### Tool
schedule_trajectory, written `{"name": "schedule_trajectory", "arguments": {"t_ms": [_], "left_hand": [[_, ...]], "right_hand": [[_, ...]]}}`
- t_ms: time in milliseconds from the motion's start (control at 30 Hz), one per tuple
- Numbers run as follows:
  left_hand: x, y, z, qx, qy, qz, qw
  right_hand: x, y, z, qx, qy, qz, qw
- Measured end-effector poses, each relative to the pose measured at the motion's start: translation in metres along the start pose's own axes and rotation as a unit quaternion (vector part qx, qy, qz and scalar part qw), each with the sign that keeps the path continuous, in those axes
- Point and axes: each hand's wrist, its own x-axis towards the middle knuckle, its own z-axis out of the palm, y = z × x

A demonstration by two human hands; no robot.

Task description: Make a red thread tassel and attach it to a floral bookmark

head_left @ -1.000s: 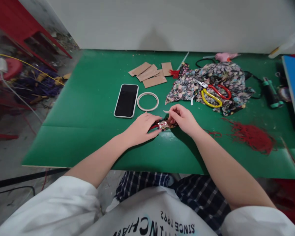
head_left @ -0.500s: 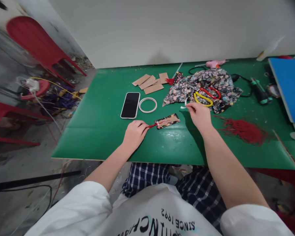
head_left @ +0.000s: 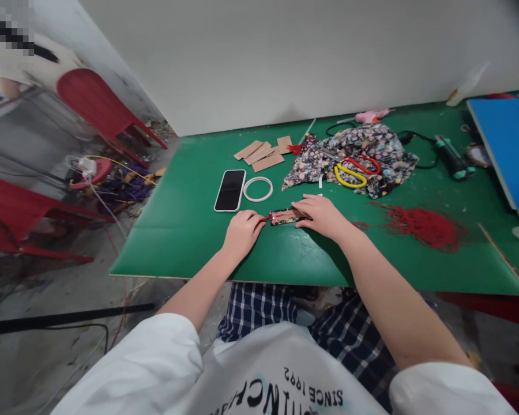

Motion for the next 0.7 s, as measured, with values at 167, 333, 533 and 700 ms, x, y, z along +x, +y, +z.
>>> {"name": "schedule_trajectory", "arguments": {"t_ms": [167, 333, 533, 700], "left_hand": [[0.0, -0.004, 0.0, -0.001, 0.002, -0.012, 1.0], [0.0, -0.002, -0.005, -0.017, 0.002, 0.0, 1.0], [0.001, 0.017, -0.012, -0.1, 0.03, 0.049, 0.993], [0.0, 0.023, -0.014, -0.233, 0.035, -0.028, 0.971]], "right_hand": [[-0.004, -0.004, -0.004, -0.011, -0.02, -0.005, 1.0], [-0.01, -0.015, -0.012, -0.015, -0.023, 0.024, 0.999], [-0.002, -0.032, -0.057, 0.007, -0.005, 0.018, 1.0], [0.012, -0.043, -0.096, -0.012, -0.01, -0.025, 1.0]]}}
